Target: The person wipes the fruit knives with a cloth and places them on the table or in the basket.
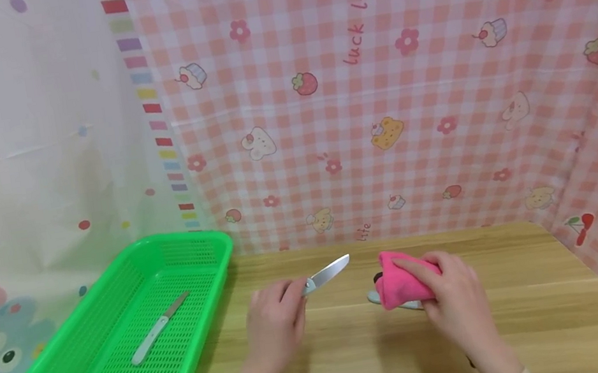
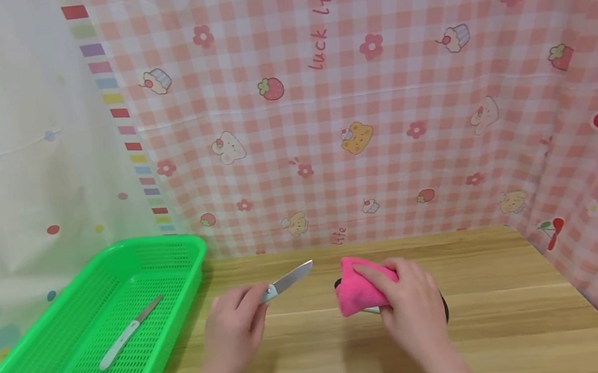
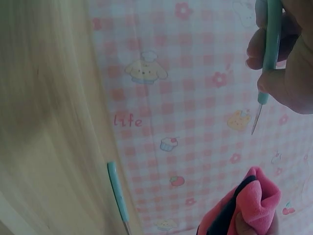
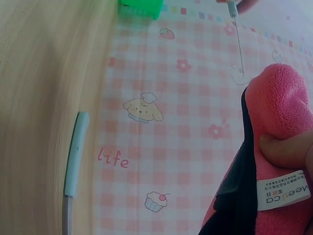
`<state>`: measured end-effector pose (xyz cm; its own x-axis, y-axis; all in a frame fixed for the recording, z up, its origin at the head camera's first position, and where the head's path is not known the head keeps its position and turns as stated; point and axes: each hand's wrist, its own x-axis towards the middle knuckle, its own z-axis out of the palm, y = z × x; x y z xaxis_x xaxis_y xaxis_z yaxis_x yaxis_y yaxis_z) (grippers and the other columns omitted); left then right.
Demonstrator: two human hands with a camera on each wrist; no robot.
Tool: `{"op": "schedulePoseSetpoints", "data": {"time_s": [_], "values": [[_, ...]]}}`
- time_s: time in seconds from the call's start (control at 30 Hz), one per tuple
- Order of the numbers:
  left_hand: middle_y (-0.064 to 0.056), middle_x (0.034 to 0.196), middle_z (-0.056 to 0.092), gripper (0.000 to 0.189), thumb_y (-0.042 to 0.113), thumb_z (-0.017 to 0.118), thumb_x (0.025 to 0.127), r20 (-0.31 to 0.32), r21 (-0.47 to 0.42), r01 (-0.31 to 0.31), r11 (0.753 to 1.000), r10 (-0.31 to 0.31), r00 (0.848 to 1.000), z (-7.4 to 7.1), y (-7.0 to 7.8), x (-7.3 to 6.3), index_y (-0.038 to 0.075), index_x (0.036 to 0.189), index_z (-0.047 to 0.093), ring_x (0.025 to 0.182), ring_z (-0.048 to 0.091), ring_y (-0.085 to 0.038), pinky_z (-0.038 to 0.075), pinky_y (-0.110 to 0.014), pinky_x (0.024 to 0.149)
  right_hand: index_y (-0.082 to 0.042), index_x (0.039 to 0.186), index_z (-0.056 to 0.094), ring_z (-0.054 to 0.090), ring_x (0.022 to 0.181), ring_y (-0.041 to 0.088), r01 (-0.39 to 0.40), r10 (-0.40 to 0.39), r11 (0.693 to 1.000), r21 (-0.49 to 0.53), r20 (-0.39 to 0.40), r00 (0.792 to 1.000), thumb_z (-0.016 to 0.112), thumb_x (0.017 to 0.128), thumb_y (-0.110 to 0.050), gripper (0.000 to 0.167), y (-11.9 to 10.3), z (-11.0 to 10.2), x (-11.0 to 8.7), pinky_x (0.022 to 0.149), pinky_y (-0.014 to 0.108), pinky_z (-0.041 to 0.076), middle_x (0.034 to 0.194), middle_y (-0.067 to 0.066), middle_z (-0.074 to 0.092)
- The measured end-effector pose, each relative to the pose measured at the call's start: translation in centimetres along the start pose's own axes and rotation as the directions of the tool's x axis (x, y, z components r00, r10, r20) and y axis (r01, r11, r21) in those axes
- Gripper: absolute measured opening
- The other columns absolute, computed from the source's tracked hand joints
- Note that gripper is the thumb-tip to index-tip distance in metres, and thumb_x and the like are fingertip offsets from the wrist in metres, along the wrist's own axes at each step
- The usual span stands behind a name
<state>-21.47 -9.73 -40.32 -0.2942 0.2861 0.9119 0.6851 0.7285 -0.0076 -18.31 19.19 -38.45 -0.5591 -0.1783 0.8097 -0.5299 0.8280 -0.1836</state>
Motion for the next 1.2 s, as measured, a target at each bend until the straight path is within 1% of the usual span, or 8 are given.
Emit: {"op": "schedulePoseSetpoints", "data": {"time_s": [0.27,0.47,0.63,0.73,0.9,1.07,1.13,1.2], "values": [[-0.009,0.084,0.065,0.023,0.0,0.076,0.076,0.037,0.042,0.042,0.998,-0.044,0.998,-2.1,-2.0,0.5,0.005,0.099,0.07,0.072,0.063,-0.028,0.041,-0.038,0.054,-0.021,0.118,0.072,0.057,0.085,0.036,-0.002,0.002,1.0,0.008,0.012,1.0,0.074,0.054,0.019,0.075,0.3,-0.1,-0.2,0.075,0.054,0.044,0.097,0.015,0.062],[-0.011,0.086,0.066,0.024,-0.002,0.078,0.076,0.072,0.062,0.071,0.996,-0.076,0.995,-3.5,-3.5,0.9,0.002,0.099,0.07,0.074,0.063,-0.032,0.046,-0.044,0.056,-0.022,0.117,0.072,0.058,0.089,0.038,-0.018,0.018,1.0,-0.007,0.03,0.999,0.075,0.053,0.019,0.076,0.9,-0.3,-0.6,0.077,0.059,0.044,0.098,0.016,0.062],[-0.013,0.082,0.065,0.025,-0.004,0.078,0.075,0.045,0.062,0.078,0.995,-0.081,0.996,-4.6,-5.0,1.7,0.001,0.097,0.068,0.071,0.062,-0.033,0.045,-0.046,0.053,-0.021,0.117,0.072,0.059,0.09,0.039,-0.021,0.021,1.0,-0.013,0.035,0.999,0.073,0.051,0.021,0.079,1.6,-0.4,-1.0,0.078,0.06,0.045,0.098,0.016,0.063],[-0.015,0.081,0.066,0.027,-0.005,0.08,0.072,0.037,0.091,0.097,0.991,-0.101,0.994,-5.4,-5.8,2.4,0.001,0.096,0.068,0.069,0.063,-0.035,0.045,-0.046,0.051,-0.022,0.118,0.072,0.059,0.092,0.039,-0.026,0.026,1.0,-0.017,0.035,0.999,0.072,0.051,0.021,0.08,1.8,-0.5,-1.2,0.078,0.06,0.044,0.099,0.015,0.063],[-0.017,0.083,0.067,0.029,-0.006,0.08,0.073,0.088,0.13,0.149,0.98,-0.161,0.983,-7.0,-7.6,3.0,-0.001,0.099,0.069,0.071,0.064,-0.037,0.05,-0.051,0.056,-0.023,0.119,0.072,0.058,0.092,0.038,-0.036,0.037,0.999,-0.028,0.045,0.998,0.073,0.051,0.021,0.08,2.0,-0.8,-1.3,0.08,0.06,0.043,0.1,0.015,0.063],[-0.019,0.083,0.067,0.027,-0.008,0.078,0.074,0.12,0.141,0.185,0.973,-0.203,0.972,-8.4,-9.2,3.5,-0.003,0.099,0.069,0.071,0.064,-0.038,0.05,-0.051,0.057,-0.023,0.118,0.072,0.058,0.093,0.039,-0.039,0.04,0.999,-0.032,0.051,0.998,0.073,0.052,0.021,0.08,2.1,-1.0,-1.4,0.08,0.061,0.043,0.1,0.015,0.063],[-0.019,0.084,0.068,0.026,-0.007,0.077,0.075,0.138,0.159,0.204,0.966,-0.226,0.964,-9.1,-9.6,3.7,-0.003,0.1,0.069,0.071,0.064,-0.038,0.05,-0.051,0.057,-0.022,0.118,0.072,0.058,0.092,0.039,-0.039,0.04,0.999,-0.034,0.054,0.998,0.072,0.052,0.021,0.079,2.2,-1.0,-1.5,0.081,0.06,0.043,0.1,0.015,0.063],[-0.019,0.085,0.068,0.025,-0.006,0.076,0.077,0.162,0.182,0.231,0.956,-0.261,0.952,-9.7,-10.1,3.8,-0.002,0.101,0.069,0.072,0.063,-0.037,0.05,-0.052,0.057,-0.022,0.118,0.072,0.058,0.093,0.039,-0.04,0.042,0.998,-0.039,0.059,0.997,0.071,0.052,0.02,0.078,2.4,-1.1,-1.6,0.081,0.06,0.043,0.1,0.015,0.062]]}}
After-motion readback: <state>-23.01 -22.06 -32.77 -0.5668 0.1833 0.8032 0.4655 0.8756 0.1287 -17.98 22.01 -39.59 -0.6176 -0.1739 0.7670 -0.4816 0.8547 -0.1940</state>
